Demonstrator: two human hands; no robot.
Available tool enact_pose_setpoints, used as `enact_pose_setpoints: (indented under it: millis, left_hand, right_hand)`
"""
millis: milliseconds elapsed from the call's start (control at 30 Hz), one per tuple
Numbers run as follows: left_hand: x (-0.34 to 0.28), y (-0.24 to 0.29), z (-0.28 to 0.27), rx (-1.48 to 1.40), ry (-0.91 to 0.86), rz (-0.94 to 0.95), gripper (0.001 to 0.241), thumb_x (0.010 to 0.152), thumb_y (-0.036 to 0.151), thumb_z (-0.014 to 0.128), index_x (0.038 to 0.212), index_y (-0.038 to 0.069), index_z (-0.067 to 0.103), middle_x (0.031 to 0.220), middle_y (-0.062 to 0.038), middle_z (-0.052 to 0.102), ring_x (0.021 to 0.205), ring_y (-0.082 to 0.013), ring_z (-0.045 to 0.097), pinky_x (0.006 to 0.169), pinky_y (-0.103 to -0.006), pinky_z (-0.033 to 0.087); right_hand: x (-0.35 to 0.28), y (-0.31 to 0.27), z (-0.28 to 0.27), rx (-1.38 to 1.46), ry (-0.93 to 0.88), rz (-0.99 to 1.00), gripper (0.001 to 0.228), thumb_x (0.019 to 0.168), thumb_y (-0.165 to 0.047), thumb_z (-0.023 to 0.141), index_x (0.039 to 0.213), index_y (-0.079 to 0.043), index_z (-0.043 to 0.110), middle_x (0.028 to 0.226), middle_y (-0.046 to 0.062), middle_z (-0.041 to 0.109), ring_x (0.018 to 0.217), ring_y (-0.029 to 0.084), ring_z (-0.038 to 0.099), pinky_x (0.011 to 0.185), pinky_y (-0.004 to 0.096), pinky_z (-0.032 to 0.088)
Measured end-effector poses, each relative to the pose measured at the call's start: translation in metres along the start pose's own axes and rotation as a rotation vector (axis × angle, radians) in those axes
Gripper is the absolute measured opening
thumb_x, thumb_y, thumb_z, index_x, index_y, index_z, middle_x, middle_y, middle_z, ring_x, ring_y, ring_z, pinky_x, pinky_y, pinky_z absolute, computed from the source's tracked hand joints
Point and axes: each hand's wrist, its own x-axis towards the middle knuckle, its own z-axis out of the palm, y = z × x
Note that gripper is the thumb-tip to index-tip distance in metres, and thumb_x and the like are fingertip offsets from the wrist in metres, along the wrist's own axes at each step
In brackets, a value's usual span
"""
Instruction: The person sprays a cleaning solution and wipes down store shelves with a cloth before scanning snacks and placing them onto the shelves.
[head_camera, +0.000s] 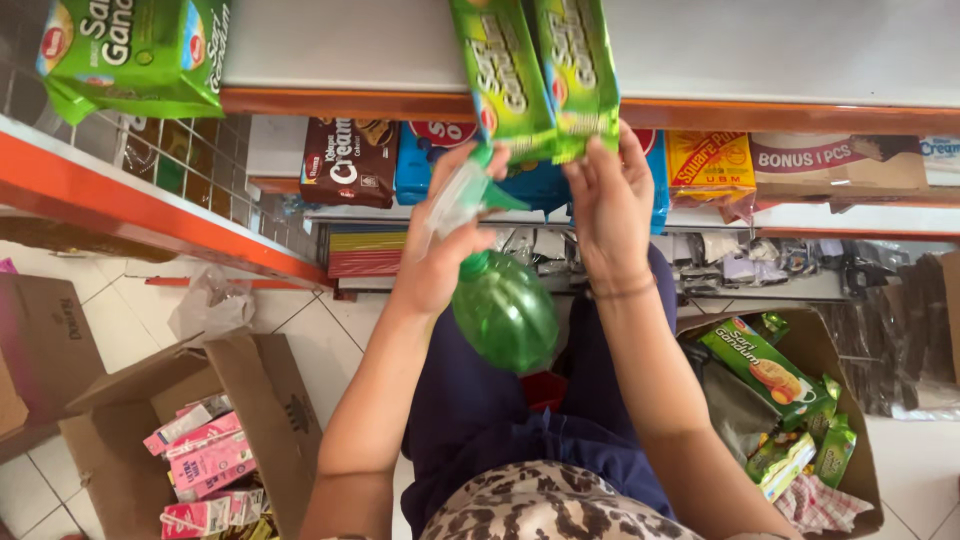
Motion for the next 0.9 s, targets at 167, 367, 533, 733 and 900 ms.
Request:
enact_pose_setpoints:
  millis: [167, 367, 533, 733, 900]
  left_hand:
    - [-0.017, -0.001, -0.012, -0.234, -0.028, 0.027, 0.087, 0.075, 0.006, 0.055, 0.158, 0.003, 0.026, 0.164, -0.014, 0.046, 0.139, -0.0288, 0.053, 0.116, -0.0453, 0.048]
    - [0.016, 0.021, -0.012, -0.335, -0.086, -0.167, 0.096, 0.067, 0.008, 0.052, 0.159, 0.004, 0.025, 0.164, -0.006, 0.034, 0.14, -0.0318, 0.049, 0.113, -0.0583, 0.048]
    - [0.004, 0.011, -0.021, -0.274, -0.087, -0.178, 0.091, 0.072, 0.011, 0.054, 0.161, 0.002, 0.036, 0.163, -0.011, 0.045, 0.139, -0.0339, 0.051, 0.118, -0.0487, 0.047]
    - [-0.085, -0.033, -0.044, 0.05, -0.013, -0.265, 0.095, 0.061, 0.024, 0.057, 0.152, -0.003, 0.046, 0.157, -0.011, 0.051, 0.141, -0.0247, 0.051, 0.11, -0.0373, 0.048]
    - [-0.15, -0.06, -0.046, -0.046, 0.02, -0.302, 0.094, 0.06, 0.02, 0.057, 0.149, -0.01, 0.048, 0.162, -0.012, 0.041, 0.14, -0.0283, 0.052, 0.114, -0.0369, 0.043]
  right_hand:
    - [-0.026, -0.03, 0.007, -0.122, -0.135, 0.15, 0.04, 0.099, -0.012, 0.055, 0.138, -0.005, 0.051, 0.124, 0.008, 0.067, 0.106, 0.017, 0.071, 0.09, 0.035, 0.061]
    - [0.0, -0.024, 0.02, -0.239, -0.127, 0.199, 0.036, 0.107, -0.021, 0.047, 0.138, -0.002, 0.052, 0.124, 0.01, 0.066, 0.111, 0.021, 0.068, 0.088, 0.042, 0.061]
    - [-0.011, -0.013, 0.003, -0.181, -0.199, 0.2, 0.038, 0.104, -0.008, 0.055, 0.14, 0.003, 0.051, 0.126, 0.013, 0.067, 0.116, 0.027, 0.065, 0.099, 0.043, 0.057]
    - [-0.101, 0.009, -0.035, -0.537, -0.239, 0.209, 0.056, 0.096, 0.006, 0.06, 0.15, 0.006, 0.044, 0.135, 0.012, 0.064, 0.122, 0.017, 0.061, 0.106, 0.033, 0.05]
    - [-0.157, 0.033, -0.063, -0.47, -0.281, 0.337, 0.056, 0.094, 0.006, 0.062, 0.147, 0.005, 0.044, 0.137, 0.011, 0.061, 0.124, 0.016, 0.061, 0.106, 0.032, 0.05]
